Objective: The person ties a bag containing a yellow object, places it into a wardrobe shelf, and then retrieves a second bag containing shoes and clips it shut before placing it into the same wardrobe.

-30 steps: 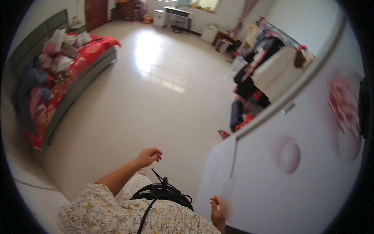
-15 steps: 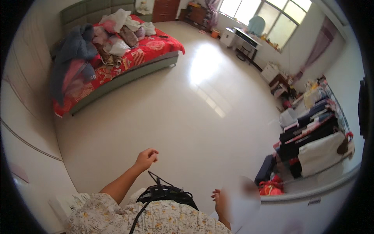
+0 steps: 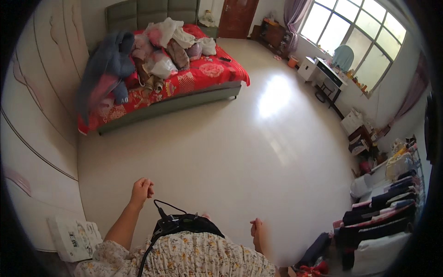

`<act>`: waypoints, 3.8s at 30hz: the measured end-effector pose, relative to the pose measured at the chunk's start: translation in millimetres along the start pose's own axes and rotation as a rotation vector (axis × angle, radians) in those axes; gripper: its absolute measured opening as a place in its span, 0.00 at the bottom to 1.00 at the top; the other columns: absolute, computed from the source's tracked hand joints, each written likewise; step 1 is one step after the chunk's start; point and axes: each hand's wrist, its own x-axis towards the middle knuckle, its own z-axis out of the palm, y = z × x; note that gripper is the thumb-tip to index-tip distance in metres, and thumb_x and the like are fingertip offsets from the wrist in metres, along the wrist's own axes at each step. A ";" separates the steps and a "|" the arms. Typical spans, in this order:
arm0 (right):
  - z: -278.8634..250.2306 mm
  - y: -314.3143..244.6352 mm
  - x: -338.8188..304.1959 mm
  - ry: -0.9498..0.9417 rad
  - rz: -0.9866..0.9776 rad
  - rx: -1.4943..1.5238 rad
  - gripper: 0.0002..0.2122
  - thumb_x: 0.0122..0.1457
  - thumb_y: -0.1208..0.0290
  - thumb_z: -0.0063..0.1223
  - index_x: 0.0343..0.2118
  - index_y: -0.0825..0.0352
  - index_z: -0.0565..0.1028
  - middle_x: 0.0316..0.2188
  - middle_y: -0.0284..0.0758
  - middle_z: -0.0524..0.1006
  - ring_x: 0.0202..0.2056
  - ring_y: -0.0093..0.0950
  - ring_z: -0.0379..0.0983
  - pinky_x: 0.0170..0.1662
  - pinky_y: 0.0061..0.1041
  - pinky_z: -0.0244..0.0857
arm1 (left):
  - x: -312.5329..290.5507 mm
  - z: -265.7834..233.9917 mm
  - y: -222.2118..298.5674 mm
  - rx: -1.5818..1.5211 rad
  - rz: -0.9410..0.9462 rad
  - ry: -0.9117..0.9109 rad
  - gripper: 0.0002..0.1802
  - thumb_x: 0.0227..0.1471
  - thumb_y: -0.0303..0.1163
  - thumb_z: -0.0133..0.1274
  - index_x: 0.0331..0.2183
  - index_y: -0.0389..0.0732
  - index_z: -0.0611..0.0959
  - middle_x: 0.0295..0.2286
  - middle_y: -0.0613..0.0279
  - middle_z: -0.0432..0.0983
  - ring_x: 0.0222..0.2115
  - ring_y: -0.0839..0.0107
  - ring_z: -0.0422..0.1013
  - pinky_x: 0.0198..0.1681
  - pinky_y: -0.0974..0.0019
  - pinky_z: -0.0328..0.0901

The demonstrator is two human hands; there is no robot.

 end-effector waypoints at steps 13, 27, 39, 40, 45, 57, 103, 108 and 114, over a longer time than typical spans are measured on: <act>118.7 -224.4 221.7 -0.708 0.026 1.232 0.34 0.55 0.42 0.23 0.53 0.70 0.55 0.57 0.44 0.51 0.58 0.37 0.44 0.57 0.34 0.44 | 157.9 112.0 119.4 -0.814 -0.065 -0.204 0.28 0.55 0.50 0.31 0.43 0.35 0.69 0.44 0.53 0.67 0.46 0.64 0.63 0.48 0.65 0.58; 143.7 -262.6 421.0 -0.212 0.193 0.700 0.05 0.55 0.68 0.45 0.34 0.61 0.68 0.23 0.27 0.70 0.24 0.18 0.65 0.27 0.18 0.62 | 422.6 197.0 207.5 -0.547 -0.085 -0.115 0.04 0.50 0.31 0.47 0.30 0.43 0.73 0.19 0.69 0.68 0.17 0.80 0.64 0.19 0.80 0.58; 127.0 -314.2 652.1 -0.273 0.287 0.748 0.07 0.56 0.64 0.44 0.28 0.60 0.70 0.17 0.25 0.69 0.19 0.18 0.64 0.23 0.17 0.59 | 542.5 279.5 256.4 -0.367 -0.015 0.060 0.09 0.53 0.35 0.42 0.26 0.41 0.72 0.11 0.70 0.63 0.08 0.82 0.53 0.09 0.77 0.46; 136.0 -330.3 667.2 -0.301 0.284 0.729 0.08 0.56 0.63 0.43 0.28 0.61 0.71 0.17 0.26 0.69 0.20 0.18 0.64 0.23 0.17 0.59 | 549.1 285.9 266.9 -0.372 -0.012 0.073 0.10 0.54 0.36 0.41 0.26 0.41 0.72 0.12 0.70 0.63 0.08 0.82 0.54 0.10 0.77 0.47; 167.7 -400.0 743.2 -0.468 0.188 0.482 0.11 0.57 0.62 0.41 0.26 0.64 0.71 0.17 0.28 0.69 0.21 0.19 0.64 0.23 0.17 0.60 | 578.6 322.2 302.9 -0.351 0.010 0.161 0.12 0.53 0.37 0.42 0.26 0.39 0.73 0.16 0.67 0.68 0.14 0.80 0.62 0.17 0.77 0.56; 274.3 -445.4 862.0 -0.483 0.322 0.482 0.09 0.56 0.65 0.42 0.29 0.65 0.70 0.18 0.30 0.69 0.21 0.22 0.64 0.24 0.19 0.60 | 727.0 312.0 310.1 -0.371 -0.024 0.266 0.08 0.52 0.33 0.43 0.28 0.40 0.74 0.17 0.66 0.69 0.15 0.80 0.64 0.19 0.79 0.60; 569.3 -611.5 1211.6 -0.754 0.456 0.127 0.11 0.58 0.64 0.41 0.30 0.67 0.71 0.21 0.31 0.71 0.22 0.22 0.67 0.27 0.19 0.62 | 1041.1 280.4 419.1 -0.426 0.084 0.707 0.06 0.51 0.28 0.42 0.30 0.39 0.74 0.18 0.68 0.69 0.16 0.82 0.63 0.17 0.81 0.57; 592.4 -646.4 1230.7 -0.774 0.280 -0.020 0.11 0.58 0.64 0.42 0.32 0.67 0.72 0.24 0.32 0.72 0.25 0.21 0.68 0.29 0.19 0.62 | 1075.9 274.5 421.2 -0.467 0.072 0.664 0.06 0.50 0.28 0.42 0.30 0.39 0.74 0.17 0.68 0.69 0.14 0.82 0.63 0.17 0.82 0.58; 638.1 -663.4 1274.2 -0.881 0.040 -0.294 0.11 0.57 0.65 0.43 0.34 0.68 0.72 0.26 0.30 0.72 0.26 0.18 0.67 0.30 0.19 0.63 | 1084.2 264.3 422.2 -0.409 0.004 0.769 0.07 0.51 0.28 0.41 0.30 0.38 0.74 0.17 0.67 0.68 0.15 0.81 0.62 0.18 0.80 0.59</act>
